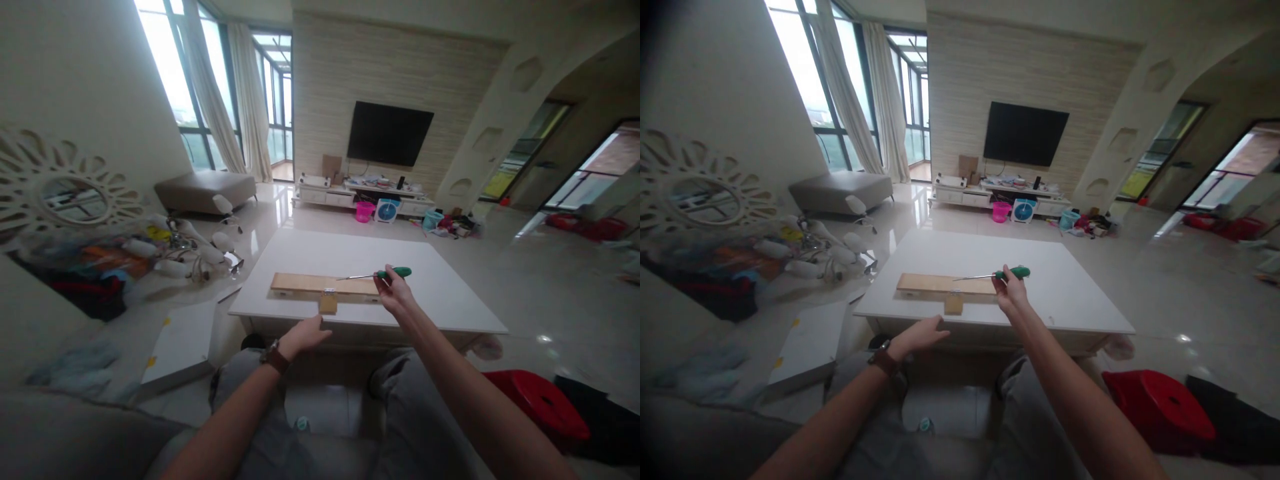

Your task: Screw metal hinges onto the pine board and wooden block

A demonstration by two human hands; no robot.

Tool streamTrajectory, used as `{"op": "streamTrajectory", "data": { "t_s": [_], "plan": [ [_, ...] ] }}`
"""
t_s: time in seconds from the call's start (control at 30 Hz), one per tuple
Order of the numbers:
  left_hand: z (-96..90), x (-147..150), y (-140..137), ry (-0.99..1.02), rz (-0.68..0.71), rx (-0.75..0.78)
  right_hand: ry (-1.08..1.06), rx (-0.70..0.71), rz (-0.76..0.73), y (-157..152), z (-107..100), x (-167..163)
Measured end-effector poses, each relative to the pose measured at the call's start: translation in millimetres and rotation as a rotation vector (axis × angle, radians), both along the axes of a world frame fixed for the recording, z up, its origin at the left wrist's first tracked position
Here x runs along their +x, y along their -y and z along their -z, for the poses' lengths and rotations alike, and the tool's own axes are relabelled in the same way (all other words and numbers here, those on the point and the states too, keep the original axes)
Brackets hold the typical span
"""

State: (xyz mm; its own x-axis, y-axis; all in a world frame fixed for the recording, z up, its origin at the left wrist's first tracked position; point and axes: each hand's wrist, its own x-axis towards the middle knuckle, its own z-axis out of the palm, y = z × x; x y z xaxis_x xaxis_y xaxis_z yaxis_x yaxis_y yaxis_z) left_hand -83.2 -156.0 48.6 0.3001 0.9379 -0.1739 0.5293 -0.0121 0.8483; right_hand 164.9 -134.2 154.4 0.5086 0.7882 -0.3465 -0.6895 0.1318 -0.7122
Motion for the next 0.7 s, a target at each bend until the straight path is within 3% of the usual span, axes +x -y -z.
{"op": "streamTrajectory", "data": {
  "t_s": [0.13,0.3,0.5,0.7],
  "plan": [
    [26.6,27.6,-40.6,0.213,-0.172,-0.115,-0.044,-0.032,-0.013,-44.9,28.0,-12.7],
    [68.8,48.6,-84.0,0.204,-0.337,-0.236,-0.057,-0.085,0.002,-88.8,64.0,-22.1],
    [114.8,51.7,-86.3,0.269,-0.480,-0.337,0.021,-0.099,0.030,-108.9,90.6,-21.6],
    [126.4,41.9,-80.9,0.391,-0.474,-0.313,0.144,-0.044,0.031,-112.3,92.8,-23.0]
  ]
}}
